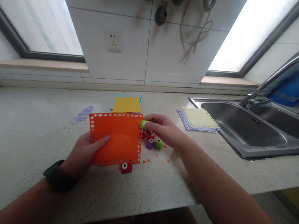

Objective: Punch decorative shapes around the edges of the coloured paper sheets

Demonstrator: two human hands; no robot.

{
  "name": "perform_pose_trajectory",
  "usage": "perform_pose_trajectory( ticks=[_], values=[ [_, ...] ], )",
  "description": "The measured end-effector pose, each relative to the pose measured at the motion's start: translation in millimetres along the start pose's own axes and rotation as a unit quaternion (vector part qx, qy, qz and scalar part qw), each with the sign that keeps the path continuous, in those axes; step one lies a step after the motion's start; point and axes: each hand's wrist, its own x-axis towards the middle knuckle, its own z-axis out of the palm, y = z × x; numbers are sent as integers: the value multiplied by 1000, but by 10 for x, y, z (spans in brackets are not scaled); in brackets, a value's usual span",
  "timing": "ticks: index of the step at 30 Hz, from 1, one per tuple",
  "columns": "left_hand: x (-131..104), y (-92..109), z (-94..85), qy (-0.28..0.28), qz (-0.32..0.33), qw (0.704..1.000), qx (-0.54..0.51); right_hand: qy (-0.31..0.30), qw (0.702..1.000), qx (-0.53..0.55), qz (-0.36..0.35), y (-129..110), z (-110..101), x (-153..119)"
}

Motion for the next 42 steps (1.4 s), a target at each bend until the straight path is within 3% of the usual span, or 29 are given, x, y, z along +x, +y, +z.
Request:
perform_pose_trajectory(
  ticks=[11, 21, 28, 32, 35, 38, 42],
  values=[
    [-6, 113, 27, -5, -38, 999, -20, 2, 999, -3, 36, 2, 16, -3],
    [20, 97, -35, -26, -52, 997, -44, -19, 991, 90, 92, -14, 58, -11],
    [23, 211, -20, -4, -60, 974, -217, 6, 987, 138, 80, 12, 73, 17],
    [-7, 226, -9, -64, 4, 961, -268, 30, 983, 175, 49, 47, 166, 41],
    [-19, 129, 17, -123, 29, 964, -233, 50, 980, 188, 42, 109, 246, 59],
    [-12, -2, 58, -94, 49, 984, -144, 58, 980, 187, 32, 178, 307, 67],
    [2, -85, 113, -38, 39, 998, -40, 24, 990, 139, 8, 218, 343, 56]
  ],
)
